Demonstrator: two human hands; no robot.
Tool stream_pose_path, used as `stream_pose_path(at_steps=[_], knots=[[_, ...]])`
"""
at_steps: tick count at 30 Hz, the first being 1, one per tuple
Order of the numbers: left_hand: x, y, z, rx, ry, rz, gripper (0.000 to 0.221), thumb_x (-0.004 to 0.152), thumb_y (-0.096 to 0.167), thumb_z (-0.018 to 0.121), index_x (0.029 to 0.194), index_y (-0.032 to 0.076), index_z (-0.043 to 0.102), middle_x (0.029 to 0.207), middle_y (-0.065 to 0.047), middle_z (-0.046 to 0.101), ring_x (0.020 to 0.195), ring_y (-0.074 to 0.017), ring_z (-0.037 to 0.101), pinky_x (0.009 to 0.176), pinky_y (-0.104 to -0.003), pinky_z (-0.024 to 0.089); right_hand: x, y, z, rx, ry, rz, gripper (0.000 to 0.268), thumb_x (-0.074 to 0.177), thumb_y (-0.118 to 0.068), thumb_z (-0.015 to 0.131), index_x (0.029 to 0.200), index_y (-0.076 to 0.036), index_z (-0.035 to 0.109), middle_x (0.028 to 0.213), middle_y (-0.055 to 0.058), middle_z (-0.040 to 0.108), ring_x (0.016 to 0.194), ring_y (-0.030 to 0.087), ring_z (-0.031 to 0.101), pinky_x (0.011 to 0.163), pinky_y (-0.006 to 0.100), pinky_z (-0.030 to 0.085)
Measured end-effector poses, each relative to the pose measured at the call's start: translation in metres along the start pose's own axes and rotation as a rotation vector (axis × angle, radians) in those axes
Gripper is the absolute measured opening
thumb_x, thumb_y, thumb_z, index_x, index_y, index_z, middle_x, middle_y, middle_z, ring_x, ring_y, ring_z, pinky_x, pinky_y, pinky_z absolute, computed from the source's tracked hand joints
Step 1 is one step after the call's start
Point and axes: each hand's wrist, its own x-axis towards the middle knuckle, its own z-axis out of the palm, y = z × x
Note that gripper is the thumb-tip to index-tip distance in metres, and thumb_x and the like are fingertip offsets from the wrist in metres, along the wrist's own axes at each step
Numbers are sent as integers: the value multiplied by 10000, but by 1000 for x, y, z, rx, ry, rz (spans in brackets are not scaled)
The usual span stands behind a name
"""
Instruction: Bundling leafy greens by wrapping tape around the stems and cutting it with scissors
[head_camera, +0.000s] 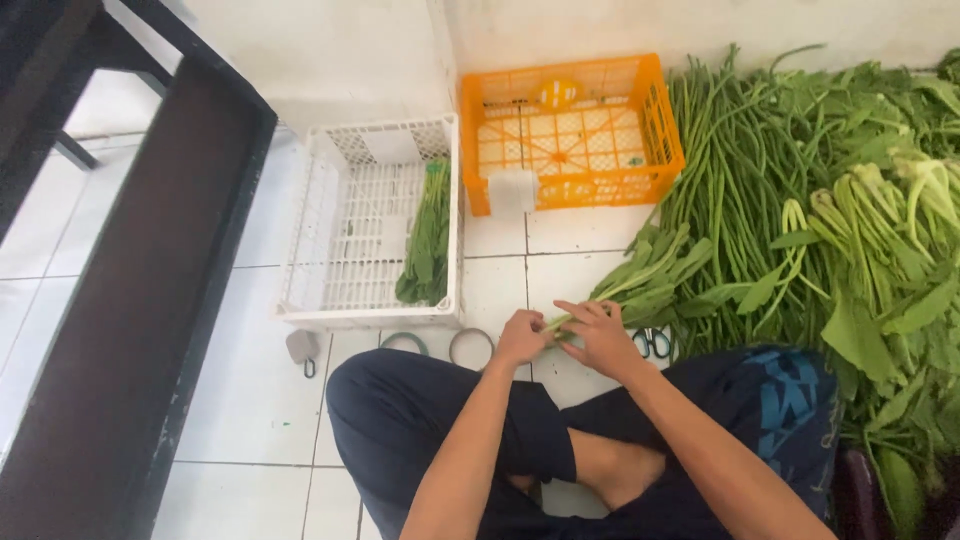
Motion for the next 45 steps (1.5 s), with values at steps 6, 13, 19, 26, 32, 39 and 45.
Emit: stream_pose_path(at_steps=[6,13,19,26,32,39,45], knots=[[17,-26,12,17,-39,-4,376,892,205,735,1210,5,718,1399,-165,626,1237,-323,649,1011,-455,545,1,0,9,-73,-63,18,271,890,-353,764,1082,-175,695,1505,-118,504,1288,153,518,1099,505,391],[-4,-6,-1,-53,-51,-66,312,888,208,710,1166,73,753,1369,-128,661,1198,-315,677,981,-440,559,-1,4,15,-20,75,-28,207,897,-313,775,998,-154,690,1396,-85,565,1221,158,561,1057,504,402],[-26,17,-12,-20,-10,-59,321,879,196,708,1187,114,749,1348,-132,671,1182,-331,682,968,-438,566,0,6,15,-26,110,-28,168,941,-316,727,991,-158,704,1351,-81,575,1199,155,573,1047,494,393],[-15,4,-4,-39,29,-10,299,931,188,669,1217,121,726,1317,-163,671,1197,-374,670,991,-482,556,1,7,11,-15,139,-27,163,993,-331,658,1010,-169,664,1322,-59,565,1191,165,586,1050,515,401],[-6,0,-3,-53,57,-4,257,955,216,682,1185,115,733,1293,-163,680,1191,-374,674,993,-479,560,1,9,12,40,118,13,179,1031,-352,601,1048,-179,644,1334,-65,562,1215,167,581,1075,527,375],[1,-14,-2,-53,88,-7,261,926,190,725,1184,152,740,1282,-137,679,1158,-340,689,972,-451,572,3,23,8,420,261,220,98,1065,-255,577,1135,-195,611,1281,-47,682,1230,155,622,1143,510,252],[-10,3,-8,-3,98,-19,200,942,162,679,1127,176,754,1244,-106,690,1102,-315,706,930,-426,593,2,30,-45,1058,905,237,148,1146,-242,495,1115,-100,469,1023,60,655,1029,209,668,1019,418,430]])
